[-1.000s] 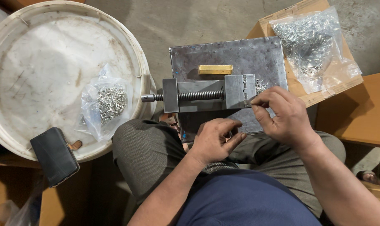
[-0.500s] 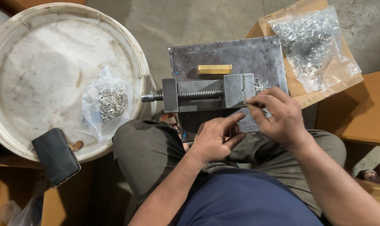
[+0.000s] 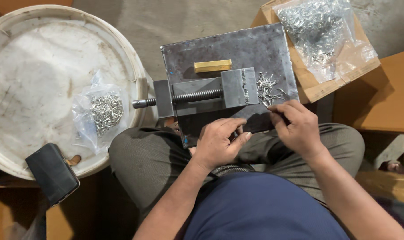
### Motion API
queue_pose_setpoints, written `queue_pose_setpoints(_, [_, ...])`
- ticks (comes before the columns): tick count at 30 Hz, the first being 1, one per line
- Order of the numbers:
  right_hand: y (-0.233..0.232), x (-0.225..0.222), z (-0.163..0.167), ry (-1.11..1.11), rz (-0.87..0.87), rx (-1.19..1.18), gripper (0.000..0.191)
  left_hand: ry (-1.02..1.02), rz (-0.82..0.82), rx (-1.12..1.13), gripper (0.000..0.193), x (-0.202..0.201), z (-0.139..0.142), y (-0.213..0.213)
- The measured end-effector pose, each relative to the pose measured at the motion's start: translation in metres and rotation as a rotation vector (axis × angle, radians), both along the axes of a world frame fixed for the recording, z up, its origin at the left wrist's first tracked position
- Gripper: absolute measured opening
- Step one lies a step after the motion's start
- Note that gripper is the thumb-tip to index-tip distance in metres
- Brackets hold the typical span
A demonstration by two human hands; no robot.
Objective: The person assembles small metal chain links and pins by hand, occasionally using a small tool to press them together while working over a metal block and vise.
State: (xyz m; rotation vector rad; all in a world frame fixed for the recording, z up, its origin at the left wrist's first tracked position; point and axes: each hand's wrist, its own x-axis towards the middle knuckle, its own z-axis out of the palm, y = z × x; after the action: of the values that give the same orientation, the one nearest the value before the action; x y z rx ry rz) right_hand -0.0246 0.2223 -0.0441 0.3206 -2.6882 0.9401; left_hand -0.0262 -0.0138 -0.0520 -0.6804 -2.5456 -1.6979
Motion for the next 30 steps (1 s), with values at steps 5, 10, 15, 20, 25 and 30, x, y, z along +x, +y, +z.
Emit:
queue_pose_setpoints(5, [0.011, -0.004, -0.008, -0.028, -0.125, -0.040, 0.012, 0.111, 0.008, 0.022, 0.028, -0.003, -0.005, 0.005])
queue_pose_setpoints(10, [0.022, -0.001, 0.008, -0.034, -0.071, 0.029, 0.014, 0.129, 0.003, 0.013, 0.025, 0.003, 0.010, 0.010])
queue_pose_setpoints(15, [0.014, -0.002, 0.015, -0.014, -0.069, 0.016, 0.014, 0.145, 0.009, -0.007, 0.023, 0.001, 0.018, 0.013])
queue_pose_setpoints(20, [0.014, -0.003, 0.003, 0.003, -0.112, 0.133, 0.012, 0.128, 0.005, -0.037, 0.024, 0.002, 0.012, 0.016])
queue_pose_setpoints(25, [0.044, -0.010, -0.018, 0.053, -0.084, 0.184, 0.012, 0.129, -0.005, -0.069, 0.025, -0.002, -0.008, 0.053])
queue_pose_setpoints(30, [0.039, -0.001, -0.013, -0.002, -0.058, 0.011, 0.012, 0.118, -0.018, -0.060, 0.028, 0.001, -0.002, 0.039])
